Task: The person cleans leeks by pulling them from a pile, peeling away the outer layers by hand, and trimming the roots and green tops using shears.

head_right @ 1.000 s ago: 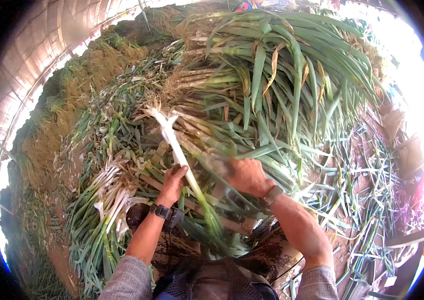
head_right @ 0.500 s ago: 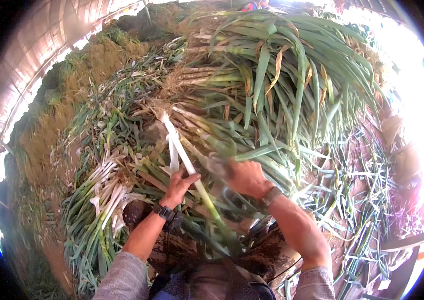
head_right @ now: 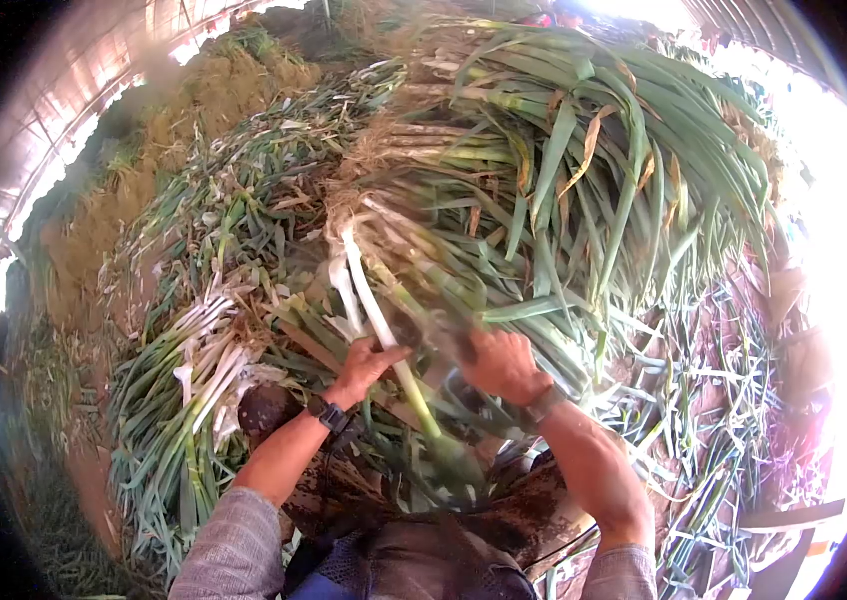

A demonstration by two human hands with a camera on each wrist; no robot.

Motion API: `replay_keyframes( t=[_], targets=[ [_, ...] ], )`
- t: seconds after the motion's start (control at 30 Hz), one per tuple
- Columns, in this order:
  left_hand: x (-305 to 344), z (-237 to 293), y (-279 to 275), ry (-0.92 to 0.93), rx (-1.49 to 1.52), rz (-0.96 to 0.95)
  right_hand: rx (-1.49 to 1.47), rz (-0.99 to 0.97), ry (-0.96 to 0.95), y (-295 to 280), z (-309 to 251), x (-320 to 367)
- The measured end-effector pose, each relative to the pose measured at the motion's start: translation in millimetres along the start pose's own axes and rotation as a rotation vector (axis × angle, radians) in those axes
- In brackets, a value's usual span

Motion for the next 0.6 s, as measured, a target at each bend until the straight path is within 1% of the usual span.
replay_keyframes(
  t=[0.1,0.17,0.3,0.37,0.43,0.47,0.5,0.53,0.57,0.6],
  targets=[
    [1,-4,-4,0.002,-0.031,-0.019,0.079,0.037,0.003,-6,-1,1],
    [3,-4,-2,-0.011,-0.015,-0.004,0.024,0.028,-0.040,-7,-3,0],
    [9,6,1,-0.042,0.040,0.009,0.021,0.039,-0.066,-2,-2,-2],
    [5,1,-1,-0.021,-0.015,0.005,-0.027,0.128,-0.081,-9,-5,-4],
    [-2,-18,-3,-0.005,-0.070,0.003,-0.024,0.151,-0.121,-3,-1,-6],
    [-2,-18,0,0.035,-0.079,-0.042,-0.026,0.180,-0.155,-3,-1,-6],
    [-1,-18,2,0.075,-0.089,-0.087,-0.028,0.179,-0.157,-3,2,-4],
    [1,-19,9,0.173,0.006,-0.027,0.035,0.095,-0.127,-1,4,-3],
    [-9,-27,10,0.176,0.003,0.005,0.093,0.007,-0.117,2,3,-5],
    [-23,-46,0,0.176,-0.016,0.010,0.083,-0.004,-0.085,5,7,-6]
  ],
)
Point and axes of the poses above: each hand's wrist, its own x-axis away from the middle knuckle, its own y-axis out of the palm, z = x × y, the point moved 3 cm from there along -x, towards the middle knuckle, and after that the axes turned 7 degrees about z, right-handed, at the moved point
